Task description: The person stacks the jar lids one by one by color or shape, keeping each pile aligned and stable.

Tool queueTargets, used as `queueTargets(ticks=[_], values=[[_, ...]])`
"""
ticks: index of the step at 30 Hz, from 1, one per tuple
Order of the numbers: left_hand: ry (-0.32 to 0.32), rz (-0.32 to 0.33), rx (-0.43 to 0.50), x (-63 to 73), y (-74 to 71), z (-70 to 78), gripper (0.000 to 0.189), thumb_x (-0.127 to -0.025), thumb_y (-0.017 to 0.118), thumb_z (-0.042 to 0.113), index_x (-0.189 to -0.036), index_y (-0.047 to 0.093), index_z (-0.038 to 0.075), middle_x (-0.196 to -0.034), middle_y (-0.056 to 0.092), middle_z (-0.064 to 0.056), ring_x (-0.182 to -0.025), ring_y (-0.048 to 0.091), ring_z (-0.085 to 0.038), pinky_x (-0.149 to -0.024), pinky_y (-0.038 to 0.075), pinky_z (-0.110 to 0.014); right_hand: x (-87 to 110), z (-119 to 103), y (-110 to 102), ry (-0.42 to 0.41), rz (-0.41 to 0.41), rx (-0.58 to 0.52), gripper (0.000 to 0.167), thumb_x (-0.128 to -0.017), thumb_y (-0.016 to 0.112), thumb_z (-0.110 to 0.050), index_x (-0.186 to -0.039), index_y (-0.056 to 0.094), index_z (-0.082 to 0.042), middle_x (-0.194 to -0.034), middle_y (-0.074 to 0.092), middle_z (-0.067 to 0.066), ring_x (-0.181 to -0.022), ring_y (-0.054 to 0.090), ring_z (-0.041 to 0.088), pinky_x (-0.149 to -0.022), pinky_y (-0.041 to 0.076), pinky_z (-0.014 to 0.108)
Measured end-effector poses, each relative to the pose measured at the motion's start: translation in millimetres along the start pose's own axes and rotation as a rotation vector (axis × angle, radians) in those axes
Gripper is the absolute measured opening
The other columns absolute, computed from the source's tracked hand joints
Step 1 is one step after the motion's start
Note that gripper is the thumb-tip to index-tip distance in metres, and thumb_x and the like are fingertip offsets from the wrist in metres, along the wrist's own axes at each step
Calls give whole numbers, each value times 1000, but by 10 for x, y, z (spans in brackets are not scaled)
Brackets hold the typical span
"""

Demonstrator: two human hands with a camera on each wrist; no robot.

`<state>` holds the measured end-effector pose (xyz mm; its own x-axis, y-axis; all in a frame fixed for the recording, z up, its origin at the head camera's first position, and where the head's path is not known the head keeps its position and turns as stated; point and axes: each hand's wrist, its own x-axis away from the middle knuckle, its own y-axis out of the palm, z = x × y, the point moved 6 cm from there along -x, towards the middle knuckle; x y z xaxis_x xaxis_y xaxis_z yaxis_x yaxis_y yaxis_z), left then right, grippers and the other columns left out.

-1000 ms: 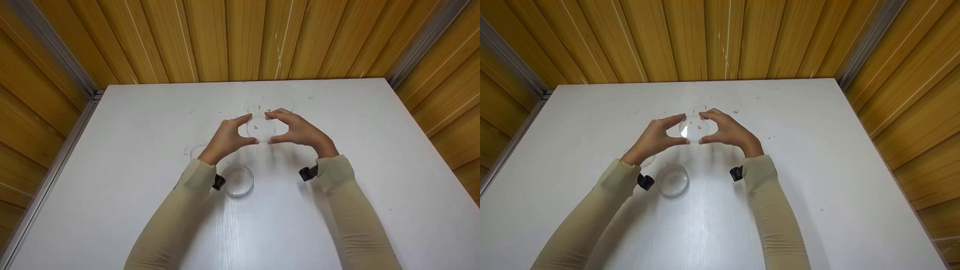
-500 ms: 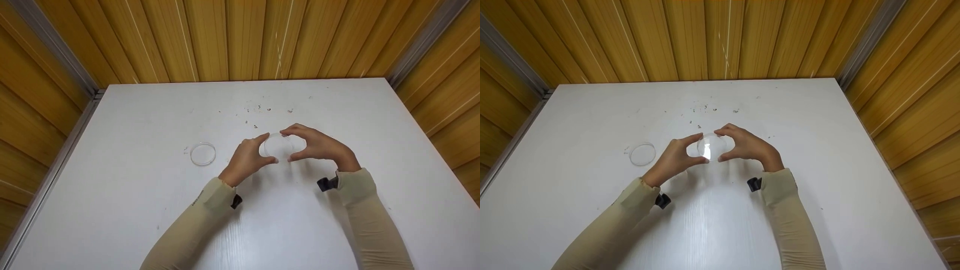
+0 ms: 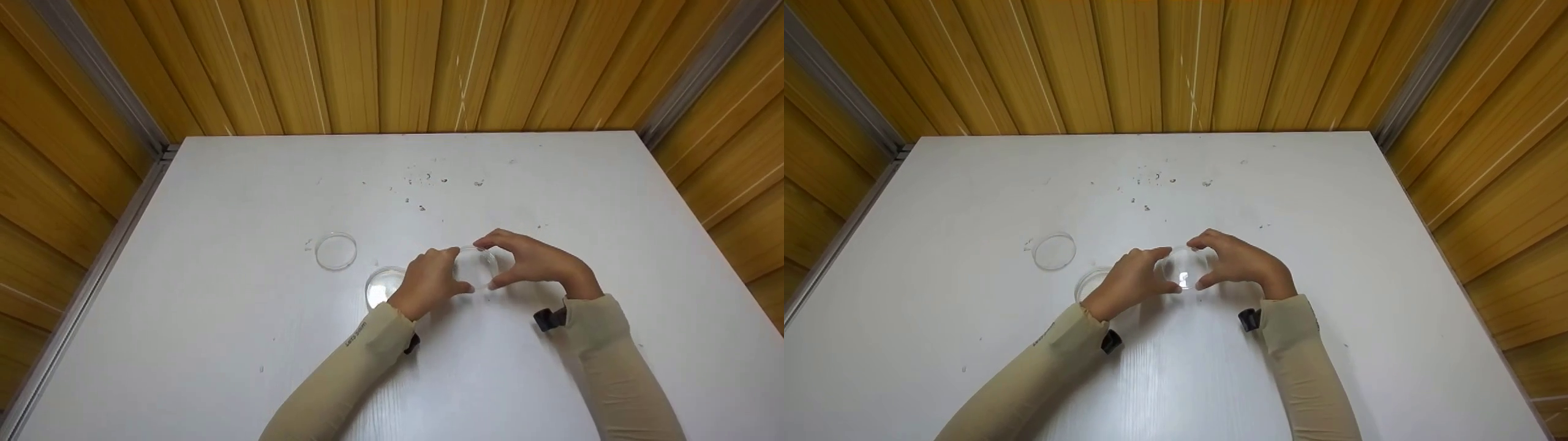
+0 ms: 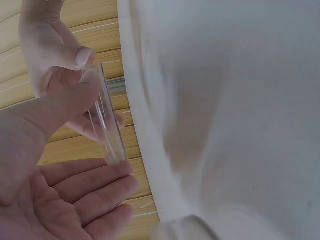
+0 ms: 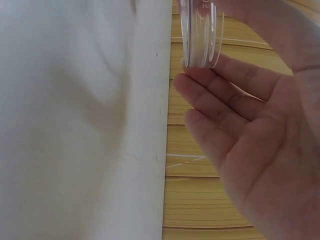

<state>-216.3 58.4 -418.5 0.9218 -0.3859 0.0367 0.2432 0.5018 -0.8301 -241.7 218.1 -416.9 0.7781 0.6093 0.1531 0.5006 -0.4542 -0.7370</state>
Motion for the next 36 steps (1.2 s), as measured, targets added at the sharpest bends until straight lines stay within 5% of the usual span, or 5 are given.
queueTargets(ticks=[5, 26, 30, 36], values=[[7, -25, -95, -5, 74, 11, 43, -73, 84, 36, -100, 67, 8, -67, 61, 3, -62, 54, -11, -56, 44, -27, -9, 48, 85, 23, -28, 21, 72, -73, 84, -29, -134, 52, -11, -134, 53, 4, -128, 47, 26, -106, 38, 49], [37, -56, -181, -3, 144, -18, 43, -71, 85, 32, -98, 65, 7, -83, 69, -3, -69, 58, -13, -57, 47, -30, -69, 80, 220, 32, -33, 90, 75, -69, 86, -28, -130, 50, -4, -127, 50, 8, -115, 45, 23, -99, 41, 40], [52, -84, -158, 6, 104, -24, 53, -74, 83, 33, -114, 62, 5, -95, 70, -4, -82, 63, -16, -70, 52, -31, -66, 59, 205, 48, -45, 82, 83, -69, 86, -30, -137, 45, -5, -129, 51, 9, -118, 46, 24, -101, 40, 43], [82, -92, -71, 17, -31, -51, 74, -86, 72, 37, -145, 40, 5, -140, 54, -7, -127, 54, -20, -104, 45, -32, -89, -14, 96, 56, -39, 36, 87, -73, 83, -35, -144, 40, -8, -141, 48, 10, -134, 40, 29, -110, 33, 52]])
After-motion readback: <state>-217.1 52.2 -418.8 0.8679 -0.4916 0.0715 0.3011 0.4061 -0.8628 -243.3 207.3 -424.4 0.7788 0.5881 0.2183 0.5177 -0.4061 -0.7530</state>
